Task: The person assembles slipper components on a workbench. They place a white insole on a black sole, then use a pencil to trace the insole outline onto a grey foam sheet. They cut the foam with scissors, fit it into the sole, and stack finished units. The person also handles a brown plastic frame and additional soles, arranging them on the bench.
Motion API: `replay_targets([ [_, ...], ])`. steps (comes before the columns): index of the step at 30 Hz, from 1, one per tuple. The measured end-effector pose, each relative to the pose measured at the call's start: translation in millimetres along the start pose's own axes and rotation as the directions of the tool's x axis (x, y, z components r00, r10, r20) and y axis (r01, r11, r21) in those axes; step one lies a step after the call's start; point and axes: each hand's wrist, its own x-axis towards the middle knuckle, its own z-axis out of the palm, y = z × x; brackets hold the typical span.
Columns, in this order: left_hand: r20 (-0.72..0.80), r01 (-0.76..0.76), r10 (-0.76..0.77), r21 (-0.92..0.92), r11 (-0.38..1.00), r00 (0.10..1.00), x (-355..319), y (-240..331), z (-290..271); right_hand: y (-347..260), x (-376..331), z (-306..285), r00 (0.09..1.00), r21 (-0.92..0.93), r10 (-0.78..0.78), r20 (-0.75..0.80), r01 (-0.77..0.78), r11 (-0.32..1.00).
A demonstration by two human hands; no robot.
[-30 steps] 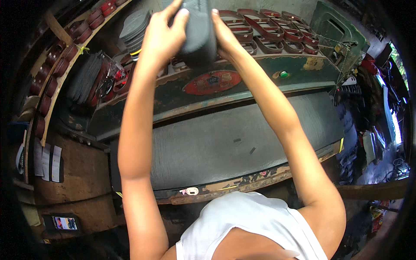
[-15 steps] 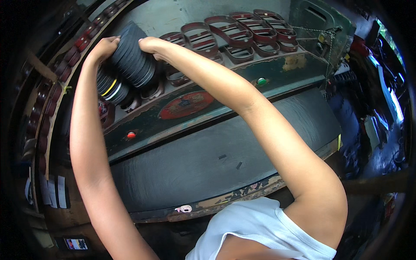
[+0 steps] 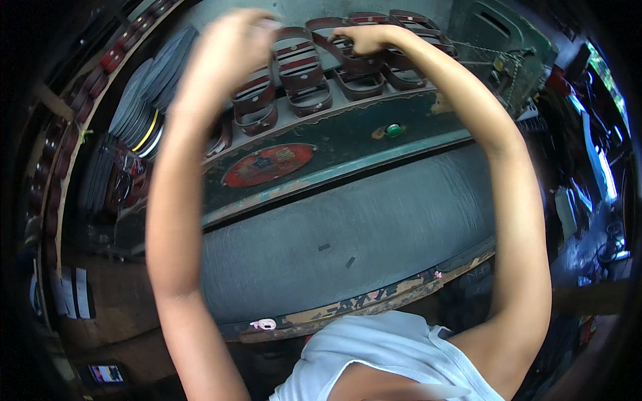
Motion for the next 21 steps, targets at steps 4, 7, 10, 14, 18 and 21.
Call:
replay_targets([
  [4,0.519,0.083,0.028,-0.188,0.979,0.854,-3.9,85.0,120.1,-2.7,7.2,5.4,0.973,-0.259,0.229,0.031,-0.214,0.942],
  [7,0.532,0.144,-0.061,-0.117,0.983,0.845,-6.7,98.4,160.6,-6.7,9.2,-2.8,0.992,-0.209,0.060,0.115,-0.035,0.977],
  [10,0.431,0.096,-0.084,-0.007,0.995,0.898,-11.6,101.0,182.9,12.8,9.1,-4.3,0.995,-0.314,-0.074,0.066,0.091,0.945],
  [14,0.481,0.172,-0.115,-0.075,0.982,0.869,-5.6,103.3,210.0,56.2,21.5,5.7,0.988,-0.309,-0.156,0.018,0.154,0.938],
  [18,0.411,0.230,-0.167,-0.106,0.968,0.896,-4.7,104.7,229.9,86.6,34.3,9.3,0.984,-0.200,-0.159,0.078,0.172,0.965],
  [21,0.380,0.288,-0.218,-0.137,0.948,0.899,-6.0,108.5,236.2,91.5,31.3,6.4,0.949,-0.089,-0.304,0.079,0.310,0.947],
])
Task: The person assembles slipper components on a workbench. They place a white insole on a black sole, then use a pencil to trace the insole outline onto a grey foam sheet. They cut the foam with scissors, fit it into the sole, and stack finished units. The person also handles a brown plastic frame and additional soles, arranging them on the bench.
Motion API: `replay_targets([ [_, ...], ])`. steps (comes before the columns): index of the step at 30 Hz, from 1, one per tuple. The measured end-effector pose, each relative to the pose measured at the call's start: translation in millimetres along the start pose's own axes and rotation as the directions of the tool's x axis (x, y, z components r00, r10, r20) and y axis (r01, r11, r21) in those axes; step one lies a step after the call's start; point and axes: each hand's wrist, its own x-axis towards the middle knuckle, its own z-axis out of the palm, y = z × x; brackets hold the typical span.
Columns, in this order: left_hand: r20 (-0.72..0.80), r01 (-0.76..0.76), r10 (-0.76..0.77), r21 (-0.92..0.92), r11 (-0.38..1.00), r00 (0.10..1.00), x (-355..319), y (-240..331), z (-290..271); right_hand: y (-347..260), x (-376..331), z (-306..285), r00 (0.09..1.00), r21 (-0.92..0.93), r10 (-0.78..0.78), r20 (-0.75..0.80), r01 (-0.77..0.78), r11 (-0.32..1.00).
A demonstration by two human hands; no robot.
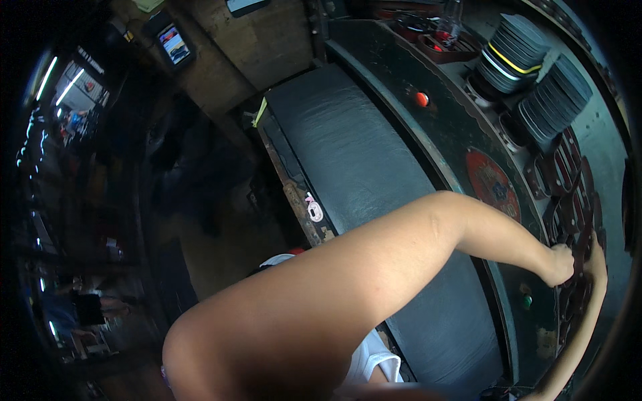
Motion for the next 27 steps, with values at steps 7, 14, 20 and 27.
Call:
replay_targets([
  [7,-0.131,-0.034,0.029,-0.037,0.999,0.991,3.2,-2.4,8.0,-21.0,-4.8,-10.3,0.998,-0.163,0.051,0.034,-0.045,0.986],
  [14,-0.330,-0.112,0.063,-0.131,0.985,0.942,-1.5,-9.2,0.4,-12.7,-0.3,-25.6,0.998,-0.250,0.067,-0.012,-0.068,0.966],
  [20,-0.358,-0.292,0.230,-0.129,0.948,0.905,-37.4,-6.3,-23.3,16.2,-1.2,-26.9,0.996,-0.221,-0.023,-0.090,0.002,0.975],
  [27,-0.501,-0.653,0.547,-0.051,0.755,0.671,-187.9,52.8,-110.1,28.2,-4.6,-27.1,0.998,-0.368,0.019,-0.066,-0.042,0.929],
])
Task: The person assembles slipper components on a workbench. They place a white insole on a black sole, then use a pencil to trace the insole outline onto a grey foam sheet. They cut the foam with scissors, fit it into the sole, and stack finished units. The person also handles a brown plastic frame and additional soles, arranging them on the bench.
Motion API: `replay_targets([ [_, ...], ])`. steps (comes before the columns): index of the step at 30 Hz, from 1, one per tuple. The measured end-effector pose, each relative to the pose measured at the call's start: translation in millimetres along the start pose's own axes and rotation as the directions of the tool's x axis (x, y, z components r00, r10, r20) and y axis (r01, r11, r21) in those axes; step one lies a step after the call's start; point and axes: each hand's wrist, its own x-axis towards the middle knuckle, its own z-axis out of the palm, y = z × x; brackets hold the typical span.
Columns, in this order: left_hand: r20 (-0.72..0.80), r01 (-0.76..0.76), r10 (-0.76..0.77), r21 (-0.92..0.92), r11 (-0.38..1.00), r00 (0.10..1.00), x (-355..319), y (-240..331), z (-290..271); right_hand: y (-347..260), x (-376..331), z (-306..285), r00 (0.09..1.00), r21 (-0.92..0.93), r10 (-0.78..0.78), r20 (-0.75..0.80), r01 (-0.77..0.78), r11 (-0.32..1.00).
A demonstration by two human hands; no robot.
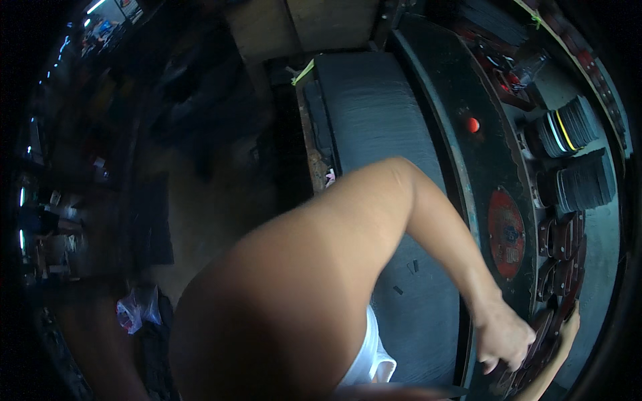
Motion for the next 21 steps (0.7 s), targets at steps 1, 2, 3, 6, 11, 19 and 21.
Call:
replay_targets([
  [1,-0.053,-0.063,0.060,-0.049,0.997,0.997,-9.0,24.0,-21.4,-1.9,0.1,-0.8,1.000,-0.006,0.023,0.009,-0.023,1.000],
  [2,-0.045,-0.018,0.012,-0.125,0.992,0.999,-19.4,44.7,-43.0,-4.3,0.5,-0.7,1.000,-0.036,0.004,-0.004,-0.005,0.999],
  [3,-0.060,-0.002,-0.010,-0.209,0.978,0.998,-30.1,64.1,-65.5,-7.2,0.5,0.0,0.999,-0.008,-0.027,-0.041,0.027,1.000],
  [6,-0.097,0.156,-0.193,-0.302,0.940,0.976,-71.3,121.8,-124.6,-12.6,2.0,6.0,1.000,-0.017,0.029,0.010,-0.029,0.999],
  [11,-0.061,0.543,-0.591,-0.327,0.773,0.805,-148.3,188.1,-168.1,-0.2,4.0,16.3,0.985,0.228,0.126,0.116,-0.150,0.962],
  [19,-0.065,0.730,-0.728,0.109,0.675,0.683,-335.6,212.5,-104.2,-24.6,-35.5,-23.3,0.946,0.258,0.266,-0.183,-0.215,0.942],
  [21,-0.018,0.682,-0.689,0.171,0.712,0.724,-379.3,207.9,-86.0,-61.5,-65.2,-37.0,0.865,0.136,0.288,-0.410,-0.255,0.957],
])
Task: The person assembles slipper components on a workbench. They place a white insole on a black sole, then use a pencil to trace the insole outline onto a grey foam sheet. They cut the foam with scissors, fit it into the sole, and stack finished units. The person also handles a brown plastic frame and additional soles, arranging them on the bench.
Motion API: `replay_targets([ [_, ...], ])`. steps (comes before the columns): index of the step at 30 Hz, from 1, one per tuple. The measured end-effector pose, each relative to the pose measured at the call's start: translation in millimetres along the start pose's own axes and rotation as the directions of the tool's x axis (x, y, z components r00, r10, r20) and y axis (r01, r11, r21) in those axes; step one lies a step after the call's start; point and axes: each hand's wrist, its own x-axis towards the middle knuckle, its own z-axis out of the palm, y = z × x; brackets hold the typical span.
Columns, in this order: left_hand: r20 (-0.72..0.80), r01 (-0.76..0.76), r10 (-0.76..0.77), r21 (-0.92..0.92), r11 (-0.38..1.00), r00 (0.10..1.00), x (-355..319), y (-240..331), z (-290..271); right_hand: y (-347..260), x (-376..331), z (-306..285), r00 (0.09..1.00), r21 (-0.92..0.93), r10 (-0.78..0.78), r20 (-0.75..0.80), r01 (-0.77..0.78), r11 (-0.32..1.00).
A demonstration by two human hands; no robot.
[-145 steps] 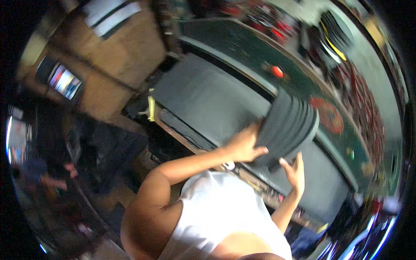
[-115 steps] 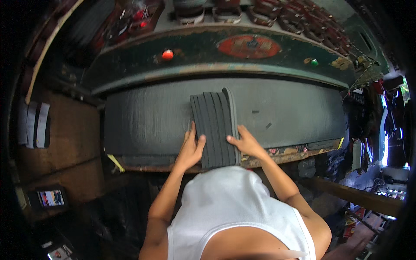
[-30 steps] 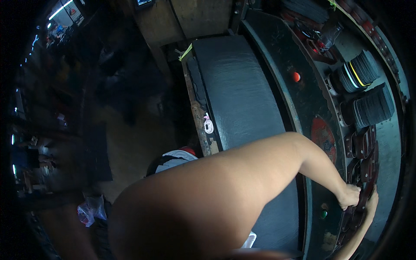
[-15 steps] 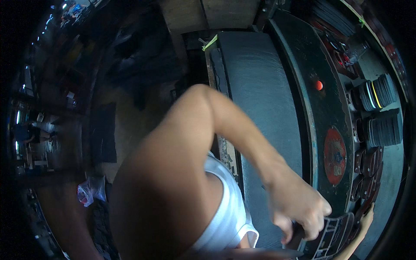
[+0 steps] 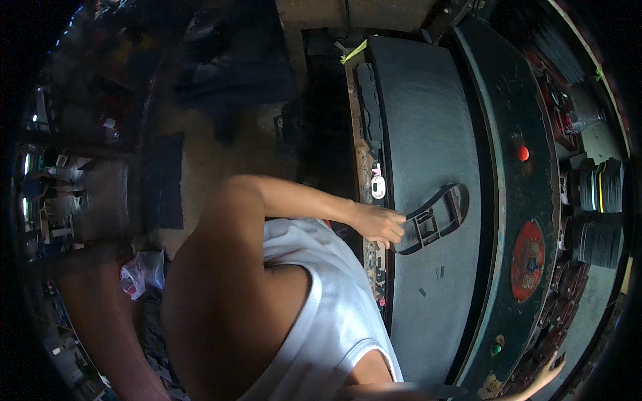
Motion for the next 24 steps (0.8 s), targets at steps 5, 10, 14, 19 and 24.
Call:
replay_targets([
  [5,-0.039,-0.002,0.005,0.096,0.995,0.999,-28.5,-22.7,28.0,-129.8,-104.4,-9.1,0.871,0.092,0.111,-0.479,-0.076,0.993],
  [10,-0.073,0.030,-0.054,-0.296,0.955,0.996,-42.7,-8.1,-39.2,-337.1,-258.3,51.7,0.933,0.159,0.158,-0.323,-0.111,0.981],
  [14,-0.331,0.043,-0.109,-0.201,0.979,0.937,-132.3,-18.0,-155.3,-531.1,-380.2,80.8,0.972,0.245,0.234,-0.036,-0.218,0.945],
  [19,-0.509,0.669,-0.787,-0.453,0.589,0.349,-380.3,-111.0,-280.2,-737.9,-454.1,76.1,0.931,0.325,0.267,0.247,-0.339,0.883],
  [24,-0.482,0.646,-0.785,-0.750,0.141,-0.388,-663.7,-275.4,-354.8,-840.6,-455.5,39.0,0.802,0.397,0.035,0.596,-0.332,0.856],
])
